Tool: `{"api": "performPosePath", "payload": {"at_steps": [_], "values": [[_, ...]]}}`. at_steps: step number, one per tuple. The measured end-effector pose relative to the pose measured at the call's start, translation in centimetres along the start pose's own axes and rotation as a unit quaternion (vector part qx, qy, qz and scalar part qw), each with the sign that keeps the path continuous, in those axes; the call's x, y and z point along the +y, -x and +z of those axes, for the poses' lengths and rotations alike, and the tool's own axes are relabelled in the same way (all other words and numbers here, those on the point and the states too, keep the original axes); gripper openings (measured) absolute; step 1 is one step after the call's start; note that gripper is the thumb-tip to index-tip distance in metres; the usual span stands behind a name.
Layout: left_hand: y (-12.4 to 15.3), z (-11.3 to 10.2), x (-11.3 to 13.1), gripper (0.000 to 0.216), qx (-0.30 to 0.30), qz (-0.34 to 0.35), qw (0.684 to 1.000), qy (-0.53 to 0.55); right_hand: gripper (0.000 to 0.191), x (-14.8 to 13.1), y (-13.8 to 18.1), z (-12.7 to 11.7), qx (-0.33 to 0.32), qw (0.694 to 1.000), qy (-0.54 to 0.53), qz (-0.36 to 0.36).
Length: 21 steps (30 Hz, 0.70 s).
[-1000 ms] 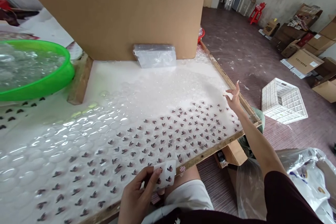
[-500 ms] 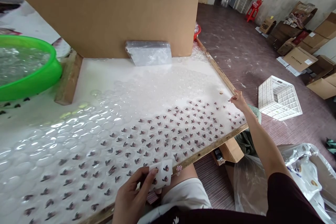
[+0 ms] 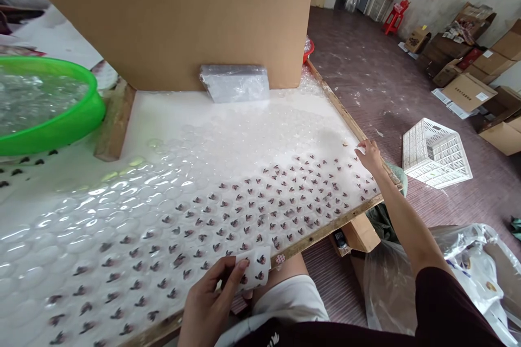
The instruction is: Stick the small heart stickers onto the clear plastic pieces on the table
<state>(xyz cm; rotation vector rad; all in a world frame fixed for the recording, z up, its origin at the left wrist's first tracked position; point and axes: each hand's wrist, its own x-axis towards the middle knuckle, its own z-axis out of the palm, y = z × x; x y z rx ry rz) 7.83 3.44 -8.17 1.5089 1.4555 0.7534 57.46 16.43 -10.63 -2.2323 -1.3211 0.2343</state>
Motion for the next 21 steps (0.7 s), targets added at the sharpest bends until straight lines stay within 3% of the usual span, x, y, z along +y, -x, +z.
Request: {"api": "performPosePath", "payload": {"at_steps": [7,13,21], "values": [[0.1,0.0,0.0,0.036,-0.009,-0.012,0.999,0.029,0.011,-1.3,-0.9,0.9,-0.074,0.993,-0.065,0.058],[0.6,0.2,1.0,0.034,0.036,-0.035,0.997,0.060,0.014,-1.9,-0.9,0.7,-0.104,0.989,-0.059,0.090],[0.6,0.5,1.1,0.033,0.042,-0.060,0.995,0.064,0.005,-3.1,0.0,1.1,-0.074,0.993,0.014,0.091]]}}
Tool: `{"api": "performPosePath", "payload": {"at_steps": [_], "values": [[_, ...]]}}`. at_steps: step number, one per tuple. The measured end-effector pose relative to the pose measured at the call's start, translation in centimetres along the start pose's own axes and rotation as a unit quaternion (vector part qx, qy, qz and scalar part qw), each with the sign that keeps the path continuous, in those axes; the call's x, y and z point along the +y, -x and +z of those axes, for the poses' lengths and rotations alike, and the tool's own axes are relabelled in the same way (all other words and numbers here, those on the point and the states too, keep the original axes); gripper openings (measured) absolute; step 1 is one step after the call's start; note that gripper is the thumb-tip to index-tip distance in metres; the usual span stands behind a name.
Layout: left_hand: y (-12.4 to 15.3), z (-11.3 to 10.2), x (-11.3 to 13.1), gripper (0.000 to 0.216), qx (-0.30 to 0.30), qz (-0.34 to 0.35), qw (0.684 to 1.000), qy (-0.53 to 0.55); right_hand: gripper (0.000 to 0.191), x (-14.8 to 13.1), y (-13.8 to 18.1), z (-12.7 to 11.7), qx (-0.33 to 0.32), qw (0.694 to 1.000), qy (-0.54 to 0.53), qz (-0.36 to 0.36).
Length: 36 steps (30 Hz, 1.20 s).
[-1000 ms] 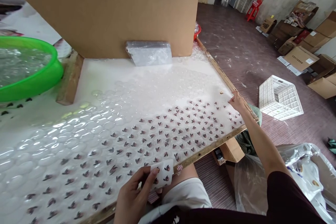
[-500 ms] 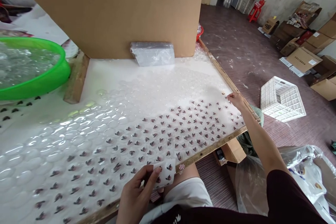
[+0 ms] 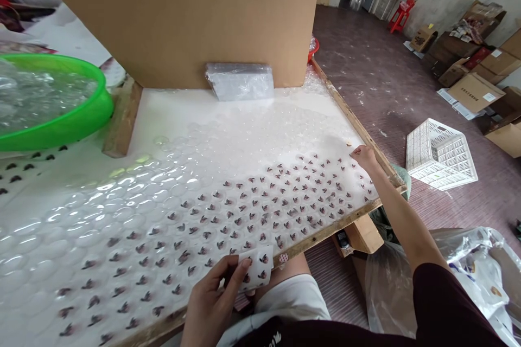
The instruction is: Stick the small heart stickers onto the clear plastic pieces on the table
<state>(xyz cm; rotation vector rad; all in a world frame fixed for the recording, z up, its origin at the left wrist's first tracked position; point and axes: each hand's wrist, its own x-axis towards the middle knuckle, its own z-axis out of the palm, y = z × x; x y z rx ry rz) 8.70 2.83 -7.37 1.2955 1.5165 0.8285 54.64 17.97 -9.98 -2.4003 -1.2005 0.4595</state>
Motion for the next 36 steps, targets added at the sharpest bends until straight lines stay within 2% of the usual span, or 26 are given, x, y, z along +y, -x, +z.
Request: {"api": "performPosePath", "payload": {"at_steps": [4,6,8,9,10,12,13,16,19,24,31,33,36], "values": [[-0.2,0.0,0.1,0.035,-0.024,0.022,0.999,0.001,0.033,-1.1,0.8,-1.1,0.032,0.999,0.022,-0.011],[-0.3,0.2,0.3,0.035,-0.034,0.037,0.999,-0.005,0.024,-2.4,2.8,-1.1,0.038,0.999,0.019,-0.033],[-0.4,0.6,0.6,0.035,-0.030,0.048,0.998,-0.009,0.010,-4.5,6.8,-0.2,0.021,0.996,-0.023,-0.085],[-0.4,0.9,0.8,0.034,-0.026,0.053,0.998,-0.008,0.013,-5.7,9.6,0.5,-0.009,0.988,-0.082,-0.134],[-0.4,1.2,1.1,0.034,-0.023,0.058,0.998,-0.005,0.020,-6.9,12.6,1.2,-0.082,0.965,-0.154,-0.198],[-0.4,1.6,1.5,0.034,-0.018,0.067,0.998,0.005,0.028,-9.1,18.8,2.7,-0.261,0.894,-0.233,-0.280],[-0.4,1.8,1.7,0.034,-0.015,0.069,0.997,0.009,0.033,-9.9,21.5,3.3,-0.319,0.866,-0.248,-0.293],[-0.1,1.9,2.1,0.036,-0.007,0.069,0.997,0.021,0.033,-11.3,26.2,4.5,-0.335,0.850,-0.289,-0.285],[0.2,1.7,2.1,0.038,-0.009,0.067,0.997,0.034,0.032,-11.4,26.6,5.0,-0.332,0.850,-0.314,-0.262],[0.7,1.8,1.9,0.024,-0.027,0.063,0.995,0.077,0.037,-11.1,25.9,4.8,-0.359,0.843,-0.310,-0.254],[1.3,2.1,2.0,0.035,0.037,0.040,0.995,0.084,0.040,-11.2,26.4,5.0,-0.354,0.838,-0.323,-0.262],[1.3,2.1,2.2,0.036,0.037,0.038,0.995,0.085,0.033,-11.2,26.4,5.1,-0.331,0.844,-0.320,-0.275],[1.1,2.1,2.2,0.036,0.034,0.042,0.996,0.075,0.016,-11.2,26.3,5.0,-0.252,0.861,-0.316,-0.310]]}}
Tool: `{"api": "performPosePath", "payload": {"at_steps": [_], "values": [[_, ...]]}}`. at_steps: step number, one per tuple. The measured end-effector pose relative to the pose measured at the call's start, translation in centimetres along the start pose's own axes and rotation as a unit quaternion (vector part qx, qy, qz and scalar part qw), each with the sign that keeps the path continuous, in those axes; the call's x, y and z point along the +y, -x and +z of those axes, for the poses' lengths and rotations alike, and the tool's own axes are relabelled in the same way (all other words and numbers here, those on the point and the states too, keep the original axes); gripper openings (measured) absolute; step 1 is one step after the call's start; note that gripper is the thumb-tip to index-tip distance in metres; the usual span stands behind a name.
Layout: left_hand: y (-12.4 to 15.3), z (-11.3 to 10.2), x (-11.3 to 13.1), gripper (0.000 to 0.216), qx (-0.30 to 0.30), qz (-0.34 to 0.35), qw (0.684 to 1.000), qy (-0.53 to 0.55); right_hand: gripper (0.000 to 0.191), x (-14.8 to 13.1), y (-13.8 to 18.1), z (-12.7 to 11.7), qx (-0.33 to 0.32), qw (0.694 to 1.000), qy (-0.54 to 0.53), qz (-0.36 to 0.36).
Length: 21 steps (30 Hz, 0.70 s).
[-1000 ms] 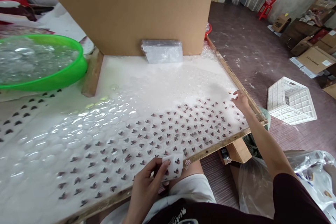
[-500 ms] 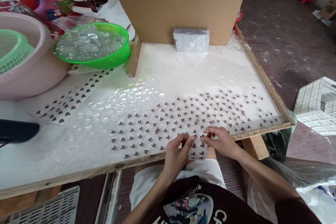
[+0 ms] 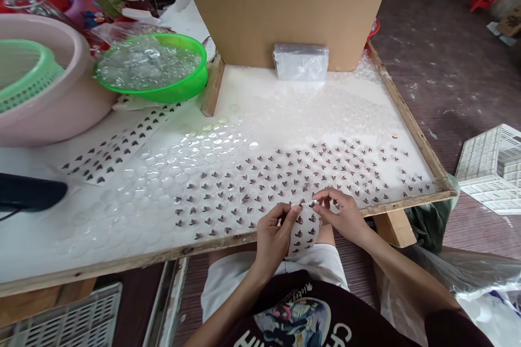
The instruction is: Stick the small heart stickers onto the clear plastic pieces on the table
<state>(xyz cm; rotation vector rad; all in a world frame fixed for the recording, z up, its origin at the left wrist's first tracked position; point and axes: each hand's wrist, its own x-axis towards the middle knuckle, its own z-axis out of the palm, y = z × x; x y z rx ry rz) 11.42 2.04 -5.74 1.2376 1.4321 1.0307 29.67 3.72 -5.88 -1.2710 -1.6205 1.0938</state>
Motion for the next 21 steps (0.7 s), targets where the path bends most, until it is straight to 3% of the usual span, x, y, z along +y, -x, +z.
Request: {"api": "performPosePath", "payload": {"at_steps": [4,9,13,17,21], "values": [[-0.2,0.1,-0.2,0.038,0.003,0.007,1.000,-0.012,0.011,-0.2,0.0,-0.4,0.039,0.997,0.028,-0.060],[-0.2,0.4,-0.5,0.038,-0.005,0.016,0.999,-0.029,0.012,-0.7,-0.5,-0.1,0.082,0.995,-0.055,-0.022],[-0.3,0.4,-0.6,0.039,-0.024,0.028,0.998,-0.050,0.025,-0.9,-0.9,1.0,0.035,0.995,-0.090,0.018],[-0.6,0.4,-0.7,0.039,-0.067,0.030,0.995,-0.063,0.024,-0.8,-1.0,1.7,0.027,0.993,-0.109,0.042],[-0.8,0.3,-0.7,0.031,-0.120,0.041,0.990,-0.062,0.043,-0.7,-1.2,-0.2,0.080,0.989,-0.123,0.022]]}}
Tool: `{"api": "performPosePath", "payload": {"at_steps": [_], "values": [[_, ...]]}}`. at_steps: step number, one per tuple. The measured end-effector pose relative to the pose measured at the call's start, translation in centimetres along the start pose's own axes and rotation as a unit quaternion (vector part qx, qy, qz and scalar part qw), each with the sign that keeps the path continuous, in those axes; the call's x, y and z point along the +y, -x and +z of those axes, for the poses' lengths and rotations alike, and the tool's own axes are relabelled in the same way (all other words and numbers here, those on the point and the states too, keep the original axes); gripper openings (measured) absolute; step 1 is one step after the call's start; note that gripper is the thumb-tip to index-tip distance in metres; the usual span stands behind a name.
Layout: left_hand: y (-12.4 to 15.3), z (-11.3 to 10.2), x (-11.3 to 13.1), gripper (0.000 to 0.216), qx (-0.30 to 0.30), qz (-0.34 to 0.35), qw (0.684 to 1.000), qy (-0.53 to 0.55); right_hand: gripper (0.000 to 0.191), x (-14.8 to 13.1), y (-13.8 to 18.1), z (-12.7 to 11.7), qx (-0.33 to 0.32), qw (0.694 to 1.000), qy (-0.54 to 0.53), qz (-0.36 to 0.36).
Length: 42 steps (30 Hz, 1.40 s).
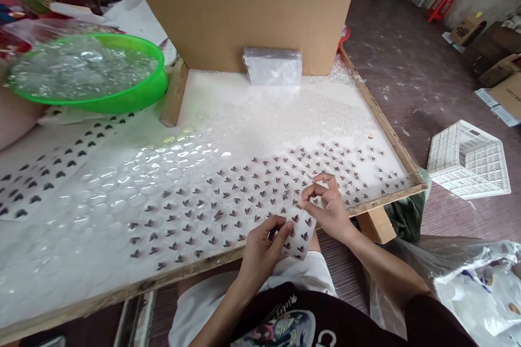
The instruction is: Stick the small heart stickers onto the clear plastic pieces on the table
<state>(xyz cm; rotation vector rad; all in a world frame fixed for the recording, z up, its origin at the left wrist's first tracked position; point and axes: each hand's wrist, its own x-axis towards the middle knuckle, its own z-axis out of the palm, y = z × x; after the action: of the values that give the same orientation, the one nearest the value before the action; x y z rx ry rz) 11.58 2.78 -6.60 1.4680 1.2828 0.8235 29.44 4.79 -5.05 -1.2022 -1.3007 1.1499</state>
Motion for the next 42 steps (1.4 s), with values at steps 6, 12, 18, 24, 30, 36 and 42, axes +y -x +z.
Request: {"api": "performPosePath", "payload": {"at_steps": [6,12,18,24,30,36,42], "values": [[0.2,-0.1,-0.3,0.032,0.013,-0.015,1.000,0.006,0.058,1.2,-6.6,-11.9,0.212,0.972,0.057,-0.082],[0.0,-0.1,-0.7,0.032,0.012,-0.013,1.000,0.021,0.060,6.8,-12.9,-21.3,0.280,0.937,0.194,0.071],[0.0,-0.3,-1.2,0.030,0.018,-0.016,0.999,0.020,0.060,9.3,-13.9,-21.7,0.275,0.916,0.279,0.083],[-0.1,-0.3,-1.4,0.031,0.007,-0.020,1.000,0.011,0.057,9.9,-14.3,-21.2,0.243,0.904,0.344,0.070],[-0.1,-0.4,-1.6,0.032,0.006,-0.014,1.000,0.009,0.059,9.6,-14.2,-21.2,0.228,0.867,0.437,0.065],[-0.1,-0.6,-1.9,0.030,0.010,-0.015,1.000,0.009,0.020,8.1,-15.0,-23.5,0.315,0.839,0.434,0.093],[0.0,-0.5,-1.9,0.032,0.007,-0.014,1.000,0.011,0.021,7.7,-15.7,-24.4,0.253,0.872,0.393,0.146]]}}
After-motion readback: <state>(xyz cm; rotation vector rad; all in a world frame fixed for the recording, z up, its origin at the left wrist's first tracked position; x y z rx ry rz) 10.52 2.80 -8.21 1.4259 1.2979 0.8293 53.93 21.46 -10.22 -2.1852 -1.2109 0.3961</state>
